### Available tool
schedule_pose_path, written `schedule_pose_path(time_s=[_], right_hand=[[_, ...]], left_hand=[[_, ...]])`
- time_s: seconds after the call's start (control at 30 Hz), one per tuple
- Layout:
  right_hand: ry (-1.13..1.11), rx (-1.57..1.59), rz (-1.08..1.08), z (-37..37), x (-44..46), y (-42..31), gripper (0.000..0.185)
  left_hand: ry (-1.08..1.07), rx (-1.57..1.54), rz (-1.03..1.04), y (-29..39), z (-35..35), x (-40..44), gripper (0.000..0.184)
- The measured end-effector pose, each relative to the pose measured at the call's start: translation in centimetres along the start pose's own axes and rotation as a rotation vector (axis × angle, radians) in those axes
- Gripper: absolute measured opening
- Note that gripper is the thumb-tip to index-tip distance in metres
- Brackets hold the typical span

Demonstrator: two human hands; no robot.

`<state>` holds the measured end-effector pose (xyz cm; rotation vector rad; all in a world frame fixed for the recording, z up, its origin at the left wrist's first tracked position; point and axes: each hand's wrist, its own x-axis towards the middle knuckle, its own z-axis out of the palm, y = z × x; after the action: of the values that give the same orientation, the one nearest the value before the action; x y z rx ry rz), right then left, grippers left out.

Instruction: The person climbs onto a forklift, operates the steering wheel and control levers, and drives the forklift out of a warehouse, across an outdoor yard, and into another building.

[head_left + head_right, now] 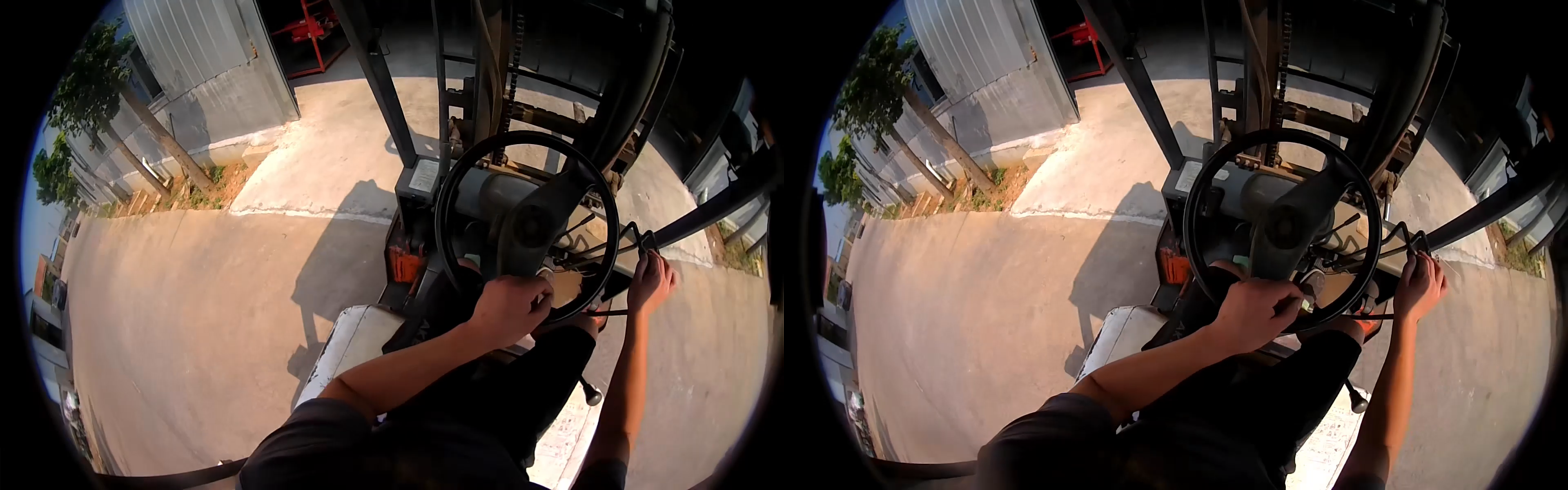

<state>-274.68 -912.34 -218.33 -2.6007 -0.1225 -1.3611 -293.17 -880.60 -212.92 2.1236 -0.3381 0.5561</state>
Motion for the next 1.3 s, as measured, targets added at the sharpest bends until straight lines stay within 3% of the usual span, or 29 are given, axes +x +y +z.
schedule_pose_path(time_s=[0.03, 0.13, 0.2, 0.4, 0.6, 0.73, 0.87, 0.93, 1.07, 1.13, 1.23, 1.3], right_hand=[[0.007, 0.009, 0.031, -3.6, 1.3, -1.1, 0.022], [0.059, 0.022, 0.071, -3.0, 3.4, -1.2, 0.018], [0.088, 0.048, 0.074, -2.8, 3.3, -2.3, 0.017], [-0.069, -0.004, 0.075, -1.5, 3.4, -6.0, 0.019], [-0.120, -0.011, 0.130, -1.2, 1.0, -6.1, 0.020], [-0.063, 0.005, 0.147, -1.6, 2.6, -4.4, 0.018], [0.056, 0.027, 0.094, 1.2, 3.8, -3.4, 0.015], [0.072, -0.040, 0.048, 1.5, 3.7, -2.3, 0.015], [0.125, -0.029, 0.106, 0.4, 4.4, 0.4, 0.017], [0.139, 0.023, 0.113, 1.5, 5.4, 1.8, 0.016], [0.255, 0.058, 0.133, 1.2, 6.3, 5.5, 0.018], [0.256, 0.017, 0.160, -0.6, 6.4, 4.9, 0.017]], left_hand=[[-0.036, -0.061, -0.048, 2.3, -1.5, -0.4, 0.009], [-0.186, -0.058, -0.129, 2.1, -3.7, 1.8, 0.010], [-0.177, -0.037, -0.021, -0.4, -5.8, 2.0, 0.012], [-0.056, -0.238, -0.187, -5.0, -11.1, 3.7, 0.014], [0.028, -0.271, -0.083, -4.1, -5.7, 0.3, 0.012], [-0.128, -0.226, -0.037, -1.0, -3.7, 1.8, 0.012], [-0.268, -0.229, -0.054, -2.9, -5.5, 3.8, 0.011], [-0.088, -0.181, 0.055, -3.6, -5.2, 4.3, 0.010], [-0.074, -0.252, -0.041, -3.1, -1.0, 5.2, 0.009], [-0.053, -0.345, -0.204, -0.5, 1.8, 5.4, 0.007], [-0.103, -0.256, -0.124, 2.3, 6.2, 6.5, 0.013], [-0.116, -0.200, -0.107, 2.2, 4.3, 6.0, 0.016]])
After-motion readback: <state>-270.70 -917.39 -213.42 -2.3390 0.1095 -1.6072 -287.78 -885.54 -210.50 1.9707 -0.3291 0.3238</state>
